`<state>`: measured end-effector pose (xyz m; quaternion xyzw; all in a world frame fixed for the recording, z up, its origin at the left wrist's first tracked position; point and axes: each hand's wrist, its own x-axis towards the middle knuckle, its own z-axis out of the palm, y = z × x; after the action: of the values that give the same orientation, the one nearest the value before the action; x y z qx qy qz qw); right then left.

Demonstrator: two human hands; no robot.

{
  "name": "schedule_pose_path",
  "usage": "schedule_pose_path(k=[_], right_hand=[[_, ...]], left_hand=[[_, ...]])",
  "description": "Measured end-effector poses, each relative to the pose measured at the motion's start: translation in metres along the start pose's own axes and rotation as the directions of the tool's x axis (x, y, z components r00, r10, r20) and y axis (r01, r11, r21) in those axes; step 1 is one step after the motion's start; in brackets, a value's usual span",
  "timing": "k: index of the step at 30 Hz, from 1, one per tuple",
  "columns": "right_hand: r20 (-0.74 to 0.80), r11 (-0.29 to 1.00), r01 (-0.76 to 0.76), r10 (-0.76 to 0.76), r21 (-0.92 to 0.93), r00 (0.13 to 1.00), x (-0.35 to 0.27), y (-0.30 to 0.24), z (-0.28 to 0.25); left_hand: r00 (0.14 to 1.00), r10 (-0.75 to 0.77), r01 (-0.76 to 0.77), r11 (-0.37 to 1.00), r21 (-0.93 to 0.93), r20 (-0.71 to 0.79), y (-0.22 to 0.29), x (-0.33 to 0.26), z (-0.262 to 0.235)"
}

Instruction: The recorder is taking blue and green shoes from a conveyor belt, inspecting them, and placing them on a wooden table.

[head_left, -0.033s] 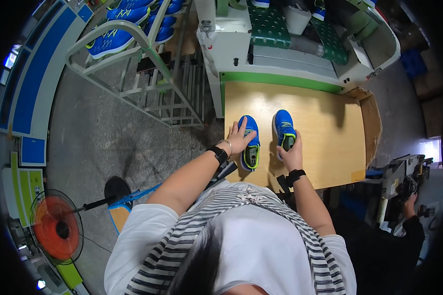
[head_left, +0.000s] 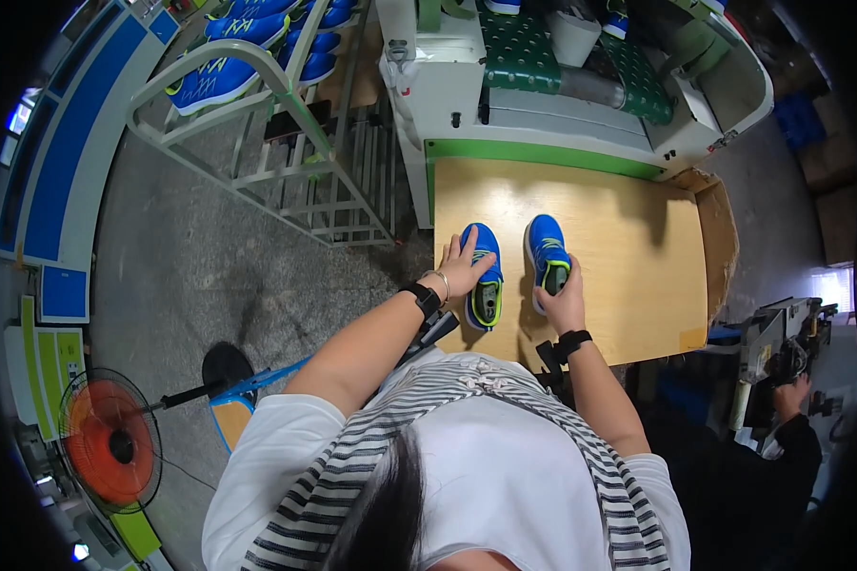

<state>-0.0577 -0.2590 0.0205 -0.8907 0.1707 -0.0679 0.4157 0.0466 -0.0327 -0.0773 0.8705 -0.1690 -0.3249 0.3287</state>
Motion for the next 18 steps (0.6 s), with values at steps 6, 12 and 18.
schedule_pose_path(k=[6,12,18], right_hand=[[0.215,0.998,0.014,-0.026,0.056,0.976,-0.027,-0.006,-0.009],[0.132,0.976,0.016,0.013,-0.219,0.991,-0.026,-0.037,-0.007],[0.104,0.923,0.093,-0.058,-0.374,0.993,-0.022,-0.030,-0.006]], left_hand=[[1.000,0.009,-0.009,1.000,-0.020,-0.007,0.007,-0.003,-0.005],[1.000,0.004,-0.004,0.999,-0.036,0.014,0.009,-0.008,-0.011],[0.998,-0.058,0.059,0.992,-0.110,0.013,0.026,-0.017,-0.019]])
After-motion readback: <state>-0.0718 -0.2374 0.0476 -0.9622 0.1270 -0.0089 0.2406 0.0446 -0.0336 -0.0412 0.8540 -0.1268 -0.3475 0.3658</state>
